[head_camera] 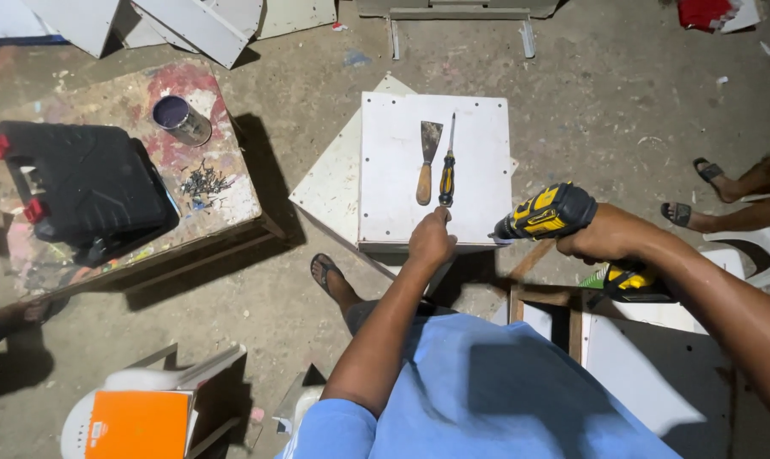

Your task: Using a power drill to create holes in a board and a scraper to clean the surface.

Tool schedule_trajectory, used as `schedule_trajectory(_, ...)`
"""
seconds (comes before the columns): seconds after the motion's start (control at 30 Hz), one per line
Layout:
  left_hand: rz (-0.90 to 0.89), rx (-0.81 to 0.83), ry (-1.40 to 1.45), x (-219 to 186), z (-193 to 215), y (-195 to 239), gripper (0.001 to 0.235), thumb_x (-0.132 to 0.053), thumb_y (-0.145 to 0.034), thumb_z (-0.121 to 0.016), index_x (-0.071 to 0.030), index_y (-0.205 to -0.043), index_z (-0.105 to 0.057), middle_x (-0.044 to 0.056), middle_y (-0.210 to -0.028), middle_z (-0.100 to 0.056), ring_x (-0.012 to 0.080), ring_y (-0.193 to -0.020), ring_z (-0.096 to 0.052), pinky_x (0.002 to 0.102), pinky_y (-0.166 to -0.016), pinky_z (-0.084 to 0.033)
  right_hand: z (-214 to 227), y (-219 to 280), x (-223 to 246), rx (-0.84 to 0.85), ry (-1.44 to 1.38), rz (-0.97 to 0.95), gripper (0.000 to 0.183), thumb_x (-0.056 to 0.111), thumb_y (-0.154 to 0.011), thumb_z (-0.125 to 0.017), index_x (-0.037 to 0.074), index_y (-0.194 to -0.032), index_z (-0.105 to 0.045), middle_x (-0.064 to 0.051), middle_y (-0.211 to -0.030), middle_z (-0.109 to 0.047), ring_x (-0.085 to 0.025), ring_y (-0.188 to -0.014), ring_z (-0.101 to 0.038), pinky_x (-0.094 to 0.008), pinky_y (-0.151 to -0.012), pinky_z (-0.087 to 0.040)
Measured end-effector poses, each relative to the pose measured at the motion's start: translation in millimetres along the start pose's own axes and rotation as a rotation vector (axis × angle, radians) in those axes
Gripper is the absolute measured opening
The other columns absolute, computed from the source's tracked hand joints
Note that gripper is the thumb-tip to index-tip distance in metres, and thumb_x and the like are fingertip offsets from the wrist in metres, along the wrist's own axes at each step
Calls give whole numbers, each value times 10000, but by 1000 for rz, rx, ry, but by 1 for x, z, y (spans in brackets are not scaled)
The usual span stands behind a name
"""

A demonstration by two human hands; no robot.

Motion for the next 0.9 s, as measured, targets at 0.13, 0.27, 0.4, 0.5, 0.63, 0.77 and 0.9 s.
schedule_trajectory(0.13,-26,-22,0,0,-1,-1,367,-102,-817,-669,-106,-1166,-557,168,-1123,-669,410,-1024,-647,543,-795,-519,1,3,1,13,-61,14,73,89,-761,-719,48,-820,-728,-83,-766,-692,-198,-666,-550,-354,-587,-421)
schedule_trajectory(0.27,-7,-1,16,0,1,0,362,-89,-823,-648,-109,-1174,-559,165,-1122,-676,405,-1015,-653,527,-799,-518,3,11,8,14,-59,22,92,97,-752,-705,50,-831,-699,-89,-762,-680,-198,-672,-536,-353,-594,-408)
schedule_trajectory(0.4,-27,-20,41,4,-2,-2,370,-89,-790,-609,-111,-1156,-555,158,-1121,-672,410,-1007,-645,532,-795,-504,-1,18,4,-6,-145,-39,120,79,-765,-718,34,-874,-743,-126,-747,-685,-225,-623,-546,-365,-549,-403)
schedule_trajectory(0.5,-66,-60,34,9,-9,-8,368,-82,-779,-630,-102,-1140,-564,168,-1106,-682,413,-995,-650,535,-792,-505,-7,22,-2,-1,-276,-44,47,33,-771,-691,16,-745,-656,-132,-647,-638,-224,-555,-500,-370,-497,-357)
schedule_trajectory(0.63,-47,-35,27,3,-3,-3,371,-82,-804,-661,-103,-1161,-564,166,-1125,-680,408,-1000,-653,539,-774,-509,-16,23,-11,0,-332,-33,56,-16,-766,-676,-10,-816,-700,-142,-723,-675,-244,-636,-559,-388,-567,-416)
schedule_trajectory(0.77,-31,-13,11,4,-5,-3,369,-107,-819,-662,-110,-1170,-550,158,-1142,-675,404,-1013,-647,534,-783,-509,-18,26,-18,-70,-404,-24,79,3,-746,-684,32,-819,-694,-100,-727,-649,-211,-643,-525,-379,-568,-391)
schedule_trajectory(0.9,-59,-26,27,1,0,-2,375,-80,-786,-635,-95,-1153,-559,180,-1104,-684,422,-998,-655,534,-799,-518,-16,42,-6,-45,-465,-38,127,-39,-796,-645,-30,-879,-741,-186,-621,-628,-265,-542,-535,-408,-510,-408)
Point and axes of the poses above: each hand's wrist, its own y-axis away from the middle knuckle, its own z-axis out of the back of the hand, x = y × z, the point moved 8 cm from there along -y, towards the middle knuckle
